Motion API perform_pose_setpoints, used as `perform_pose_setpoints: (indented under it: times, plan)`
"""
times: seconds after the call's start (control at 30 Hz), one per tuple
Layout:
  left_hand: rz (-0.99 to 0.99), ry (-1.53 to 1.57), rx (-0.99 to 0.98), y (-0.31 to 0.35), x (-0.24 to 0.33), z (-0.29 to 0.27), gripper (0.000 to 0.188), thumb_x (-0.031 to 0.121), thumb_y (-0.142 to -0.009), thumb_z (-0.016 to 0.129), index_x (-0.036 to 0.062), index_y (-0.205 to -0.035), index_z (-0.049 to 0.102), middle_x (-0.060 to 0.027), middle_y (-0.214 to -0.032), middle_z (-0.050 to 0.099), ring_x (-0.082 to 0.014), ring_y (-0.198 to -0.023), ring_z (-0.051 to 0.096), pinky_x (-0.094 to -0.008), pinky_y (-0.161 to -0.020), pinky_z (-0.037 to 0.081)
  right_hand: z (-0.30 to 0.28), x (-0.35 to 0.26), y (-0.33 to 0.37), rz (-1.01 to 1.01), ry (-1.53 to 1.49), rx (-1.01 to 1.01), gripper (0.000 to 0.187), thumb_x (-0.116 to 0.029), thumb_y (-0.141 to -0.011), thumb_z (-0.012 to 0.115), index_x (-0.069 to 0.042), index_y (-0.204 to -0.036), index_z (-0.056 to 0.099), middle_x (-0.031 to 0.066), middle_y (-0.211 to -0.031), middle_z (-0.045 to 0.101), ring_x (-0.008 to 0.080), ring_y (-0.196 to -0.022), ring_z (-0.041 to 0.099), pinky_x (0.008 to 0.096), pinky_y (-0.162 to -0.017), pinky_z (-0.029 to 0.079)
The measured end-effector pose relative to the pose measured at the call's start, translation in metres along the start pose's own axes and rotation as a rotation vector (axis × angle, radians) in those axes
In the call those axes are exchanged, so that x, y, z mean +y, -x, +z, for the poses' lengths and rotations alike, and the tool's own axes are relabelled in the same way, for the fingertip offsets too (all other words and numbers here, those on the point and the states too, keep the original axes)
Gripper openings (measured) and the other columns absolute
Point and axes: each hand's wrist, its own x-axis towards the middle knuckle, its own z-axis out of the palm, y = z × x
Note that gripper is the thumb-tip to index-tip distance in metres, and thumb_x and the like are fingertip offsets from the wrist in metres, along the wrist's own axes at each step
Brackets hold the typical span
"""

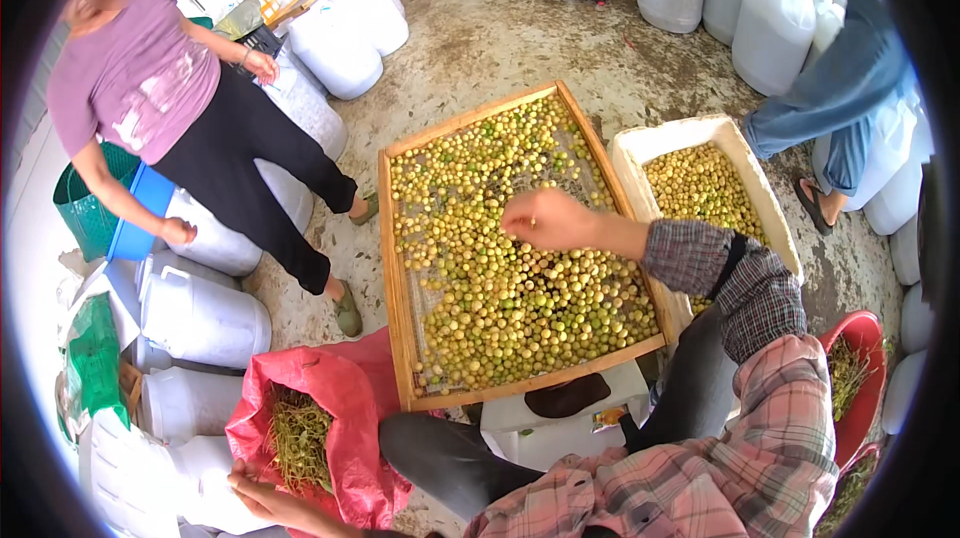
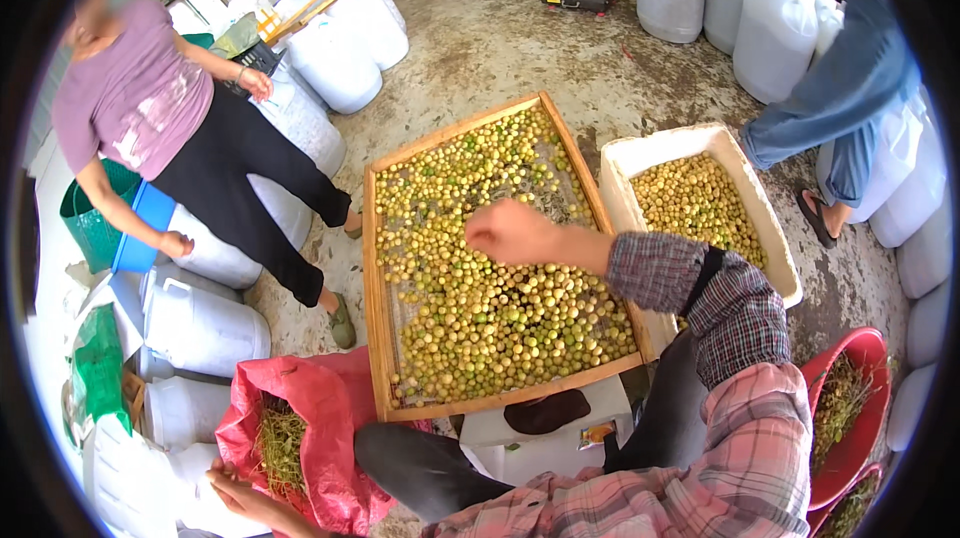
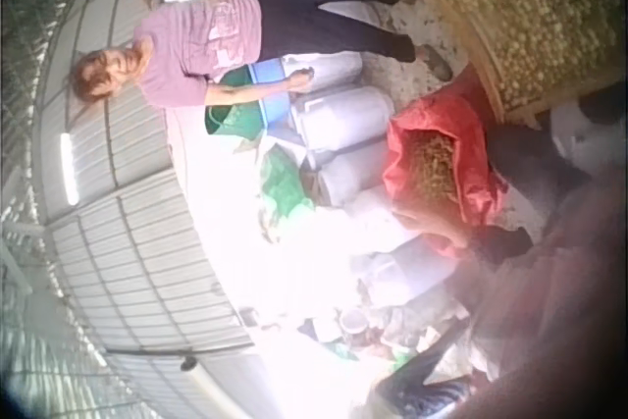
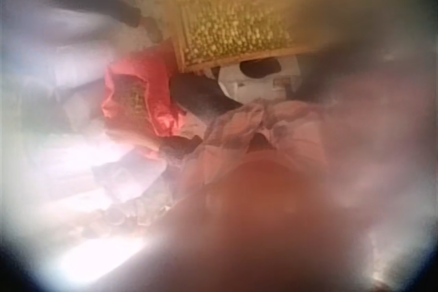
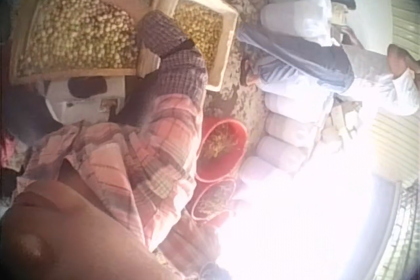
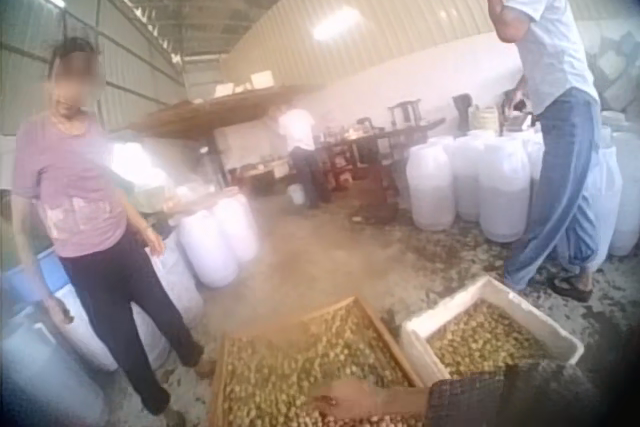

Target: Sorting small green fruits on a wooden screen in a processing area.

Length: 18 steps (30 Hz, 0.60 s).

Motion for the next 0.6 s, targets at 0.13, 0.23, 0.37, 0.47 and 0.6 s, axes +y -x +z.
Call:
perform_pose_setpoints:
  times: [0.13,0.23,0.37,0.47,0.6]
  plan:
    - [0.605,-0.927,-0.404,-0.033,-0.116,-0.047,0.038,0.024,-0.095,0.05,-0.0048,-0.118,0.058,-0.0165,-0.104,0.065,-0.0292,-0.09,0.06,-0.0361,-0.086,0.047,-0.03,0.118,-0.03,0.446,0.13,0.08,0.013,-0.008,-0.082,0.057,-0.002,-0.09,0.066,0.0117,-0.082,0.067,0.0227,-0.074,0.065,0.035,-0.071,0.055]
    - [0.554,-1.034,-0.462,-0.044,-0.113,-0.042,0.042,0.026,-0.093,0.053,-0.0037,-0.123,0.053,-0.0171,-0.108,0.063,-0.0299,-0.093,0.06,-0.037,-0.087,0.047,-0.047,0.18,-0.063,0.546,0.217,0.253,0.018,-0.009,-0.083,0.058,0.0,-0.098,0.064,0.0159,-0.09,0.066,0.0303,-0.081,0.064,0.0403,-0.075,0.053]
    - [0.567,-1.178,-0.5,-0.06,-0.111,-0.045,0.049,0.029,-0.091,0.056,-0.0022,-0.128,0.047,-0.0179,-0.114,0.061,-0.0307,-0.097,0.059,-0.0381,-0.088,0.047,-0.042,0.208,-0.105,0.708,0.265,0.112,0.02,-0.01,-0.088,0.057,0.003,-0.102,0.061,0.0192,-0.097,0.064,0.0348,-0.094,0.062,0.0452,-0.076,0.052]
    - [0.573,-1.229,-0.54,-0.066,-0.113,-0.04,0.056,0.032,-0.09,0.059,-0.0011,-0.132,0.042,-0.0185,-0.118,0.059,-0.0314,-0.1,0.059,-0.0389,-0.089,0.047,-0.036,0.238,-0.11,0.653,0.414,0.057,0.021,-0.01,-0.09,0.056,0.005,-0.105,0.059,0.0204,-0.095,0.063,0.0338,-0.097,0.061,0.0443,-0.077,0.053]
    - [0.574,-1.307,-0.586,-0.075,-0.111,-0.04,0.066,0.035,-0.088,0.063,0.0003,-0.137,0.036,-0.0192,-0.123,0.056,-0.0323,-0.104,0.058,-0.0401,-0.09,0.047,-0.025,0.239,-0.117,0.684,0.607,-0.085,0.022,-0.008,-0.089,0.056,0.008,-0.105,0.058,0.021,-0.096,0.062,0.0308,-0.08,0.064,0.0377,-0.071,0.059]
